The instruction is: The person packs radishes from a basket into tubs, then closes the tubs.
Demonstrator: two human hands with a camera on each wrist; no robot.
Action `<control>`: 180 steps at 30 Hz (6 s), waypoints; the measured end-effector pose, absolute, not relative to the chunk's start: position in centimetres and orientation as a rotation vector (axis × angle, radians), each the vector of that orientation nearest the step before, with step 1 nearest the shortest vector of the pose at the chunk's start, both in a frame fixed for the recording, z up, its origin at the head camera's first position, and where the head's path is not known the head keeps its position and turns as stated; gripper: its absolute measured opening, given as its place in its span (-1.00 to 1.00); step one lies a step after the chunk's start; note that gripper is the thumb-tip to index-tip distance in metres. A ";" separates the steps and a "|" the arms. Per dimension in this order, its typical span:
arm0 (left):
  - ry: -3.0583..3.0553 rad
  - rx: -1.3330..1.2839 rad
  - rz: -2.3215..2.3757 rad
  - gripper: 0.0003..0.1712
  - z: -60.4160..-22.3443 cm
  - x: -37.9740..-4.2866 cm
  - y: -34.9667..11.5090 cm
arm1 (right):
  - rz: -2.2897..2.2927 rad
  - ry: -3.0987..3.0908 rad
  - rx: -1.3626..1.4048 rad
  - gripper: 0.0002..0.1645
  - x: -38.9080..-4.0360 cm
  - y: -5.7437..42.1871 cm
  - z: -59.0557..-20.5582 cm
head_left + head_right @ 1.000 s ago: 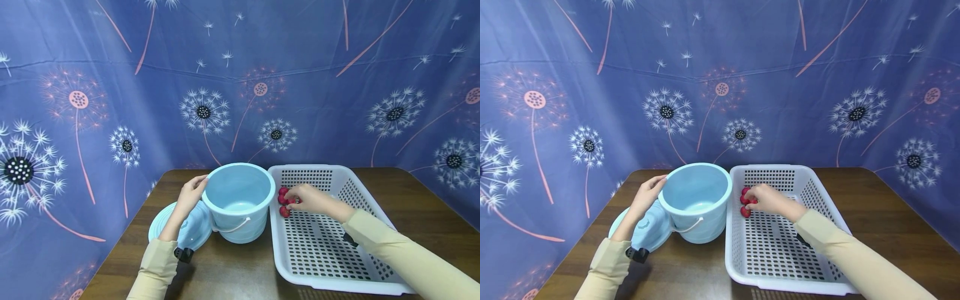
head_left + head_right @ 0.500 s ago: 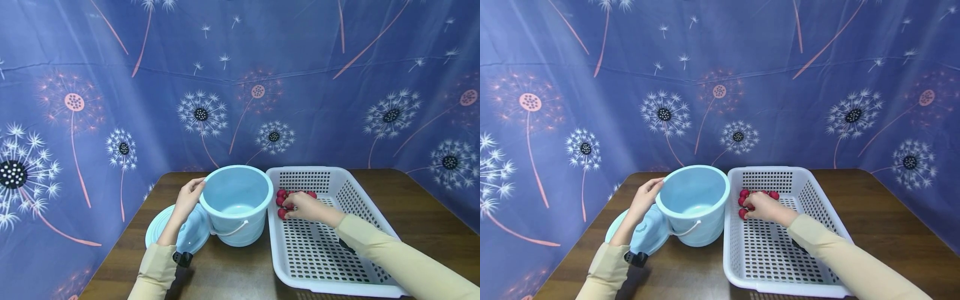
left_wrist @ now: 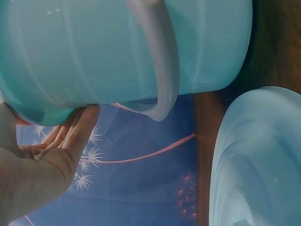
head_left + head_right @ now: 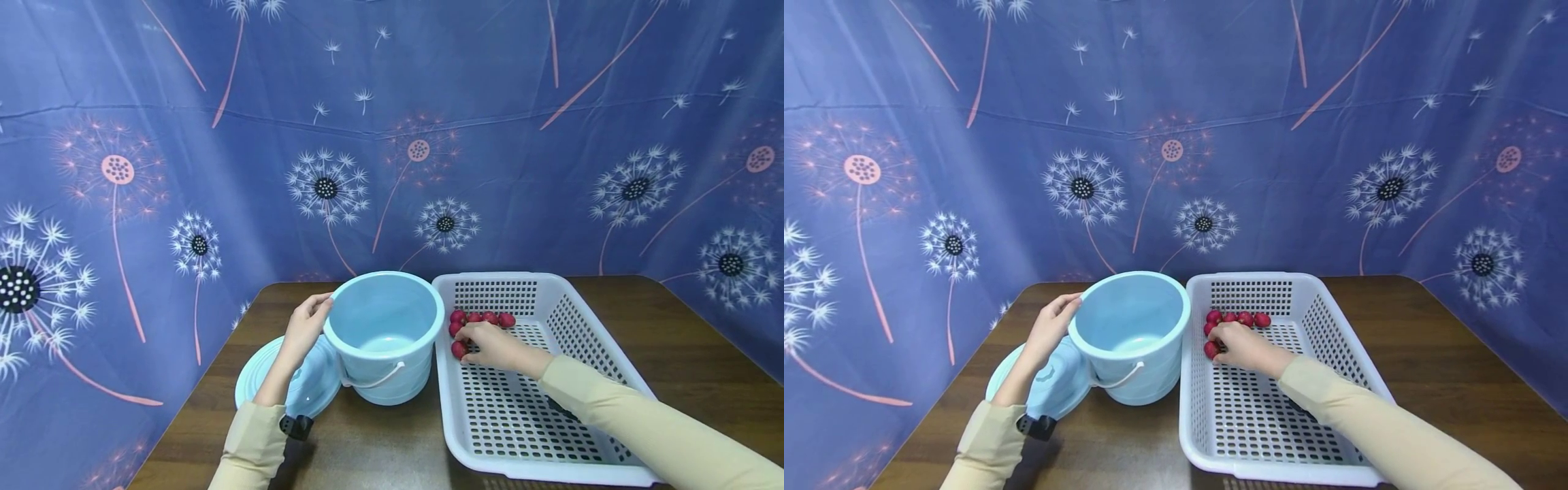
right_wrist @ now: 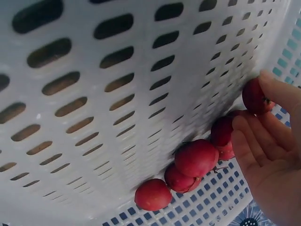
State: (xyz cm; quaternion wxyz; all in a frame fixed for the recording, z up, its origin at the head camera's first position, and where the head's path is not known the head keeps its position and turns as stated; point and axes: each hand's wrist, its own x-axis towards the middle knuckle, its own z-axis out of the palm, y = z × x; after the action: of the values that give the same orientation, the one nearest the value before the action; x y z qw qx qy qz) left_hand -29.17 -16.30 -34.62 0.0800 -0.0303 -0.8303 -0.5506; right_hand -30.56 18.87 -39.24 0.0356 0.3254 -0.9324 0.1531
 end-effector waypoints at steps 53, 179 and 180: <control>-2.432 -0.198 -1.824 -0.50 -34.8 -29.4 -16.6 | 0.671 -2.726 0.866 -0.65 -30.7 19.2 -29.6; -2.480 -0.205 -1.807 -0.50 -34.9 -29.3 -16.6 | 0.814 -2.549 1.105 -0.64 -33.6 8.7 -30.2; -2.480 -0.207 -1.805 -0.51 -34.9 -29.3 -16.6 | 0.821 -2.549 1.100 -0.64 -33.6 9.0 -30.0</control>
State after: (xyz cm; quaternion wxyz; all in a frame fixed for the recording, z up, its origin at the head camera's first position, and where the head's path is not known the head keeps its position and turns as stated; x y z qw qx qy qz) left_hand -29.26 -16.63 -34.90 0.0338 -0.0672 -0.8061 -0.5869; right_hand -33.59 9.04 -30.03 0.1228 0.3769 -0.8739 0.2815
